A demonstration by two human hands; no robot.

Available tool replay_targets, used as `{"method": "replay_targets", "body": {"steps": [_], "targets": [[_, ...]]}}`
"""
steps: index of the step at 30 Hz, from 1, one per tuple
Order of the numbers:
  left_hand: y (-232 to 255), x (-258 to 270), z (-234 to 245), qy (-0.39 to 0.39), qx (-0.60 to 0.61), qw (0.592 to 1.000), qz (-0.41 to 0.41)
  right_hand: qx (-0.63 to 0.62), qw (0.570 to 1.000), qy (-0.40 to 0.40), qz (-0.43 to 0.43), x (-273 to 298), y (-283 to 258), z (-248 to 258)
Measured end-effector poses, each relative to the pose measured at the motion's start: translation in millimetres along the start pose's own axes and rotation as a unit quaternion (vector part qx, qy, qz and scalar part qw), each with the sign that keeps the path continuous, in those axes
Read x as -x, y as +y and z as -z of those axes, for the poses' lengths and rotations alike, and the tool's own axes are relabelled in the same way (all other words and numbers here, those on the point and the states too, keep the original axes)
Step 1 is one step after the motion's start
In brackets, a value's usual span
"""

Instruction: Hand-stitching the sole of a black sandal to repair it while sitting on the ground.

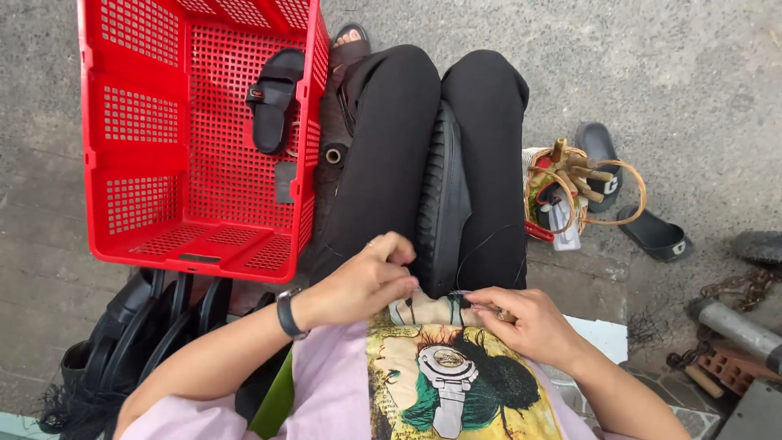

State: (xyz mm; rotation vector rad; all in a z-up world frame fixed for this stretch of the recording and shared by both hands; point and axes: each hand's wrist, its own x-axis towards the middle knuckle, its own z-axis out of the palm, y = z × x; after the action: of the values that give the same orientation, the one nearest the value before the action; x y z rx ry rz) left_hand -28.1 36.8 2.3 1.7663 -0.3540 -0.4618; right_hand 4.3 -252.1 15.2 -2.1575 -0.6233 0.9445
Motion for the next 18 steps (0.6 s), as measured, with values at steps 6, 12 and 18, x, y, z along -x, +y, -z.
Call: {"method": "replay_targets", "body": {"steps": [6, 12, 18], "targets": [[8, -40, 23, 0.034, 0.38, 0.924, -0.006, -0.125, 0.99, -0.068, 0.009, -7, -6, 12], [-19, -90, 14, 0.174, 0.375, 0.907, 0.084, -0.154, 0.982, -0.015, 0.104, -31, -3, 9], [-32, -86, 45, 0.158, 0.393, 0.902, 0.083, -0.138, 0.987, -0.024, 0.073, -38, -1, 10]]}}
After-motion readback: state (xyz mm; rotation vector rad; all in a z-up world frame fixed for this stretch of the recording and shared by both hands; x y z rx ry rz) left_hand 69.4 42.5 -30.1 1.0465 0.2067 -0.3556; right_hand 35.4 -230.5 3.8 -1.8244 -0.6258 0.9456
